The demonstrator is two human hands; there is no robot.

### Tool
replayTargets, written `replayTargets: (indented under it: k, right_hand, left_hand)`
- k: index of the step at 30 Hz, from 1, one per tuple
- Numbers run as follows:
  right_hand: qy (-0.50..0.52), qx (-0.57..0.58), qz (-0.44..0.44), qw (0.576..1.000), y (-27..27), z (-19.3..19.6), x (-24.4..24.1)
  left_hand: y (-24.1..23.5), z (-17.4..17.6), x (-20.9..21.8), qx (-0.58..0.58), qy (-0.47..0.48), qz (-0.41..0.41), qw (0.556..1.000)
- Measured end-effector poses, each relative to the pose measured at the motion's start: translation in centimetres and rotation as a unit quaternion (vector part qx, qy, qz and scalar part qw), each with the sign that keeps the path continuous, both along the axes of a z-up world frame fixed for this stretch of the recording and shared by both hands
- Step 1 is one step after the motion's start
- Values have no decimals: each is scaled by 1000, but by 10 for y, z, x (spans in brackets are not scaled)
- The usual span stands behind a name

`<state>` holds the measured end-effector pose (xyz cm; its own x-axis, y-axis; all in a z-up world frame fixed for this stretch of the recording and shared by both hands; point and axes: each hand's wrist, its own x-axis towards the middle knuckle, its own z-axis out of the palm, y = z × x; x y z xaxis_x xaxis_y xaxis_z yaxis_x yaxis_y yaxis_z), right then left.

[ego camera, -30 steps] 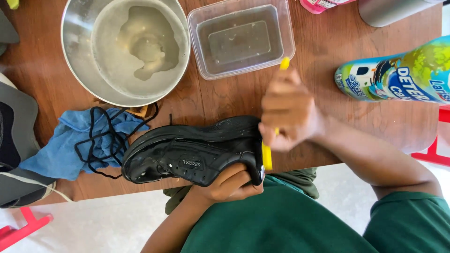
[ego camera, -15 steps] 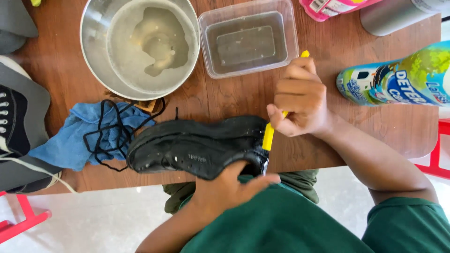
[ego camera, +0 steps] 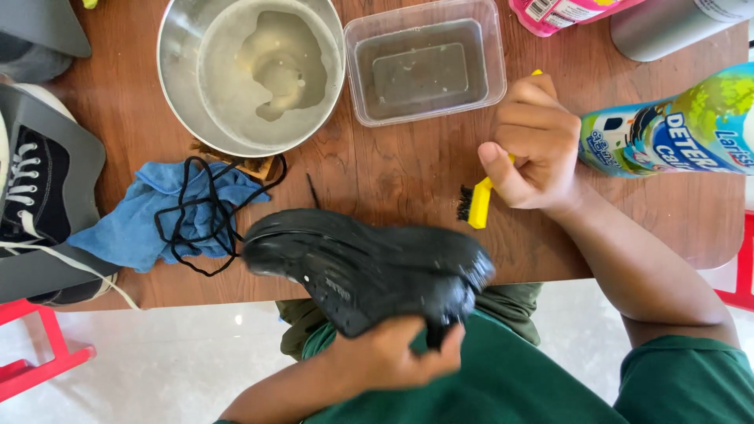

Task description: The person scrubs a black shoe with a yellow brush, repeatedly dipping the brush into a plastic container of water. They clean the sole, sides, and upper parts of the shoe while holding it on a wooden table.

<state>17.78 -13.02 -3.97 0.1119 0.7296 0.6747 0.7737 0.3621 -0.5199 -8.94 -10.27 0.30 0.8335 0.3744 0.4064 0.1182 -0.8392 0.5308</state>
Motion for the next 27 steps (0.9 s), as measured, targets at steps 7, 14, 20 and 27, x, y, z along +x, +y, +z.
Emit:
replayTargets:
  k: [7,14,20,27]
  right_hand:
    - [69,-3,54,996,3,14,-11]
    - [98,-21,103,990,-6,58,-26]
    - [101,-147,40,983,-35,81,-52]
    - [39,-121,-195,973,-35,47,-91]
  left_hand:
    - [28,35,-33,86,121,-422,894]
    - [40,32,4,-260,107,-528,801]
    - [93,13,42,-401,58,-572,713]
    - [136,26,26,-269,136,-460,835]
